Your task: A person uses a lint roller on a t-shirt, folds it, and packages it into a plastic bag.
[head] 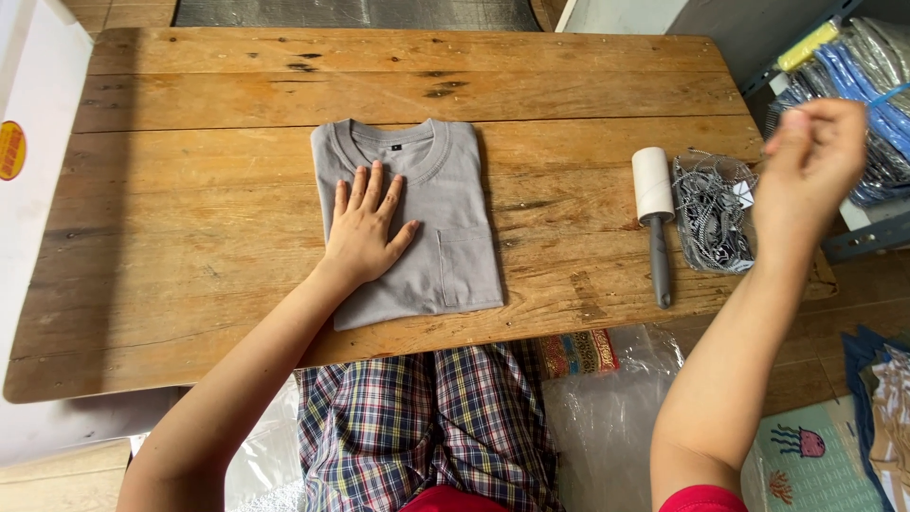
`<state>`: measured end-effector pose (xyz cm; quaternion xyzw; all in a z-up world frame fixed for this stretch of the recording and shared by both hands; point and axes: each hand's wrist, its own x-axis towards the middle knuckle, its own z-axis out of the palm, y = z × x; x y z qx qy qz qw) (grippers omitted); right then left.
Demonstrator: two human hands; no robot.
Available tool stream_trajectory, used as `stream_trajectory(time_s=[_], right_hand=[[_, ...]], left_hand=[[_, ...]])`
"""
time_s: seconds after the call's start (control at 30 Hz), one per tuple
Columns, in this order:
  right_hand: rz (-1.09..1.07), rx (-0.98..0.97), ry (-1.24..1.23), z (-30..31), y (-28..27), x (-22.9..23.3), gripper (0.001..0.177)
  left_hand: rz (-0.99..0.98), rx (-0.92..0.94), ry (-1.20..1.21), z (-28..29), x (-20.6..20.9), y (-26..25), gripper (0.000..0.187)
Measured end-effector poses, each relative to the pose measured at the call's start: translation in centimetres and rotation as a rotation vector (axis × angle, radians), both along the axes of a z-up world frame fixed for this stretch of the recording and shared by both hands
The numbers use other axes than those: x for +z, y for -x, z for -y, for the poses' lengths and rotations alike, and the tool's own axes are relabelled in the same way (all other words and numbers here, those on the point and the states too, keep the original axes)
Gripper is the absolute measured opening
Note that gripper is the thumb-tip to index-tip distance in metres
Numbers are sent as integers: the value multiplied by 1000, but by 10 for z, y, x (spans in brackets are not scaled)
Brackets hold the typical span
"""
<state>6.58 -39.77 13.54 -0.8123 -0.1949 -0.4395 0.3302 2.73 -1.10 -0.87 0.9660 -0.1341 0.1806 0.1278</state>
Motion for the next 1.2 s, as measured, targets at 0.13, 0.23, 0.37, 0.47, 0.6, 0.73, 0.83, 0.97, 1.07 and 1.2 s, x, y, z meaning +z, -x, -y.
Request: stream_trajectory(time_s=[0.13,0.23,0.37,0.47,0.6,0.73,0.83,0.97,1.07,1.2], right_hand=[[-229,302,35,-71,-3,14,10],[-317,538,26,-122,1,25,7],[-341,739,-83,-151,-3,24,5],[-390,695,-107,-148,-24,-13,9],[-608,389,253,-137,-41,-79,1],[-612,236,557,-134,-37,-80,4],[-541,132,692,-139,-42,-78,9],[-533,223,710,-179,-29,-51,20],[-479,358,709,-205,-37,-75,26],[-400,352,708,-225,-60,-93,16]], left_hand=[[11,4,-11,-1,-4,-2,67],[18,11,-18,-2,-4,-2,67],[40,9,-9,-2,-5,-1,66],[-188,90,14,2,8,3,65],[-178,89,25,1,8,4,65],[-177,81,23,1,6,2,65],[-179,85,1,1,4,1,66],[-182,101,-61,-1,23,1,66],[-98,161,-95,-14,-5,-46,49],[-52,238,42,-25,-25,-111,31]])
